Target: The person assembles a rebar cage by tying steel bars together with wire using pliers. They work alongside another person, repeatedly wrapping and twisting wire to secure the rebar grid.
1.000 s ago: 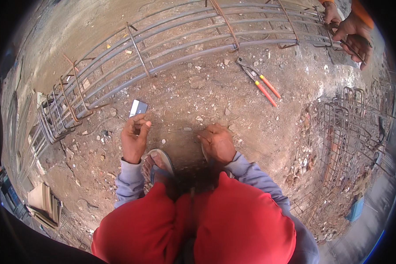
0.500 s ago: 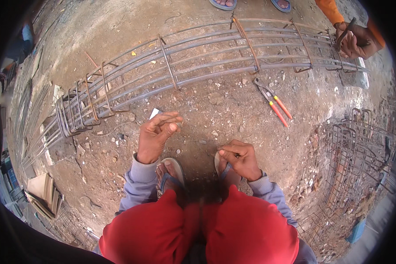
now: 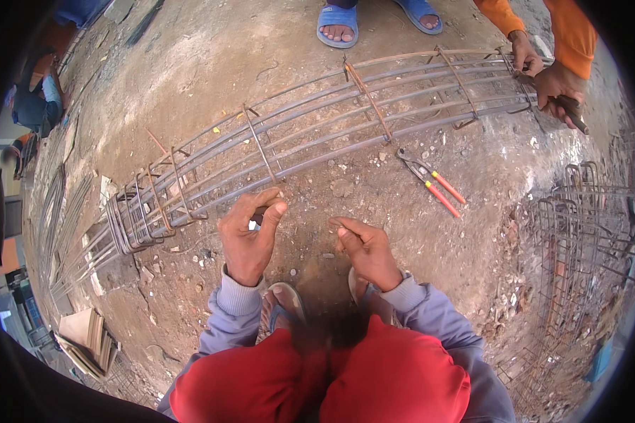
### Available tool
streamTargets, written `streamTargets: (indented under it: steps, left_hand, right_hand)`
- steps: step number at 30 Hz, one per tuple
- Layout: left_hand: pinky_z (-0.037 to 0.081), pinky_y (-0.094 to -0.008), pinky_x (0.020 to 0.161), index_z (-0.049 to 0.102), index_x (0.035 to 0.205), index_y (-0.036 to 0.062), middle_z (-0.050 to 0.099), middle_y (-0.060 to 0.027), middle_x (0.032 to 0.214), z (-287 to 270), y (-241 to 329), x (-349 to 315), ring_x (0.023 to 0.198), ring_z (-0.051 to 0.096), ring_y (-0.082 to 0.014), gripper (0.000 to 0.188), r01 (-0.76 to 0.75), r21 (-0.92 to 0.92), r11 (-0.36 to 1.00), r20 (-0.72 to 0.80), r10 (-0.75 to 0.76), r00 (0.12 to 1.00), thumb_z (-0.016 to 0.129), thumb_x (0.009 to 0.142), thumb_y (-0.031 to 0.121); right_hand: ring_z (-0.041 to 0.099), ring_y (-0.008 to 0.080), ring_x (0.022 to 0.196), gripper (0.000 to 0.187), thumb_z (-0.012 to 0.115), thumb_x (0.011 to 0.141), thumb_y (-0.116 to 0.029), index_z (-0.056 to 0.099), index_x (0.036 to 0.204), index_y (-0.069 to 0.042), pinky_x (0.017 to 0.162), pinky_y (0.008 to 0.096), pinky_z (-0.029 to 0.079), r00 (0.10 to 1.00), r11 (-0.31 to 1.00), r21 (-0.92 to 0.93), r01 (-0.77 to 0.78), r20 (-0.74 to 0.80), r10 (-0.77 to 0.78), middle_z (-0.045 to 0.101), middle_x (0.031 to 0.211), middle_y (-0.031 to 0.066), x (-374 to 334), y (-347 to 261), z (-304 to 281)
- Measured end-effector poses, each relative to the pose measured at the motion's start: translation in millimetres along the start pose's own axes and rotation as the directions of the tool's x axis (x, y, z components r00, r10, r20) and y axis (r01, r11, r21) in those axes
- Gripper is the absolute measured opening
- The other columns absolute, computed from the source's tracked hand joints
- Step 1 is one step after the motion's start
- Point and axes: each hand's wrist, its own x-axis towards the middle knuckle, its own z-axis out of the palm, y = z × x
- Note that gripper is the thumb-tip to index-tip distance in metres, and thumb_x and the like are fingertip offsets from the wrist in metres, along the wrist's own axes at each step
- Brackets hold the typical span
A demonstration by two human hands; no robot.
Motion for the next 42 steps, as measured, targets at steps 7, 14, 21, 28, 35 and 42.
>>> streamTargets:
  steps: [7, 14, 21, 28, 35, 42]
  left_hand:
    - [0.053, -0.0304, 0.065, 0.075, 0.11, 0.0023, 0.071, -0.0115, 0.09, -20, 7, 29, 0.073, 0.069, -0.0173, 0.025, -0.089, 0.219, 0.972, -0.099, 0.113, 0.989, 0.08, 0.086, 0.009]
    - [0.053, -0.0319, 0.063, 0.074, 0.113, 0.0015, 0.069, -0.0131, 0.089, -9, 13, 51, 0.073, 0.07, -0.0192, 0.028, -0.017, 0.263, 0.965, -0.009, 0.02, 1.0, 0.079, 0.087, 0.01]
    - [0.056, -0.0315, 0.063, 0.074, 0.109, 0.0, 0.071, -0.0142, 0.089, 1, -1, 76, 0.069, 0.071, -0.0207, 0.023, -0.08, 0.272, 0.959, -0.003, 0.084, 0.996, 0.077, 0.088, 0.009]
    - [0.058, -0.0303, 0.066, 0.073, 0.101, -0.0003, 0.076, -0.0155, 0.085, -5, 15, 77, 0.073, 0.074, -0.0195, 0.018, 0.088, -0.094, 0.992, -0.117, -0.099, 0.988, 0.077, 0.09, 0.013]
    - [0.053, -0.0255, 0.067, 0.071, 0.097, -0.0021, 0.073, -0.0058, 0.083, -2, 20, 56, 0.075, 0.066, -0.0094, 0.015, 0.048, -0.162, 0.986, -0.196, -0.08, 0.977, 0.077, 0.093, 0.011]
    - [0.053, -0.0265, 0.069, 0.071, 0.094, -0.0019, 0.072, -0.0074, 0.081, 0, 35, 41, 0.075, 0.067, -0.012, 0.012, -0.054, -0.021, 0.998, -0.235, 0.048, 0.971, 0.078, 0.09, 0.006]
  right_hand:
    - [0.052, 0.0049, 0.07, 0.031, 0.061, 0.105, -0.017, 0.068, 0.132, -0.003, 0.062, 0.0215, 0.043, 0.99, 0.972, 0.183, -0.144, 0.028, 0.141, 0.065, 0.08, -0.002, 40, 18, -6]
    - [0.054, 0.0044, 0.074, 0.033, 0.062, 0.104, -0.017, 0.067, 0.134, -0.002, 0.063, 0.0223, 0.044, 0.992, 0.978, 0.209, 0.007, 0.122, -0.033, 0.067, 0.084, -0.0016, 66, -2, 13]
    - [0.05, 0.005, 0.07, 0.032, 0.061, 0.106, -0.02, 0.068, 0.132, -0.003, 0.062, 0.024, 0.043, 0.98, 0.974, 0.183, 0.131, 0.124, -0.155, 0.064, 0.082, -0.0016, 87, -16, 39]
    - [0.054, 0.0065, 0.068, 0.027, 0.063, 0.102, -0.012, 0.071, 0.124, 0.002, 0.06, 0.0248, 0.044, 0.979, 0.937, 0.284, 0.204, -0.09, -0.185, 0.064, 0.08, -0.0008, 96, -32, 65]
    - [0.059, 0.0065, 0.072, 0.026, 0.064, 0.101, -0.008, 0.071, 0.125, 0.002, 0.062, 0.0228, 0.046, 0.981, 0.925, 0.328, 0.191, -0.025, -0.194, 0.069, 0.087, 0.0023, 96, -28, 76]
    - [0.051, 0.0034, 0.071, 0.025, 0.072, 0.099, -0.018, 0.074, 0.11, 0.004, 0.059, 0.0222, 0.041, 0.956, 0.935, 0.198, 0.293, -0.069, -0.285, 0.065, 0.079, -0.002, 98, -27, 78]
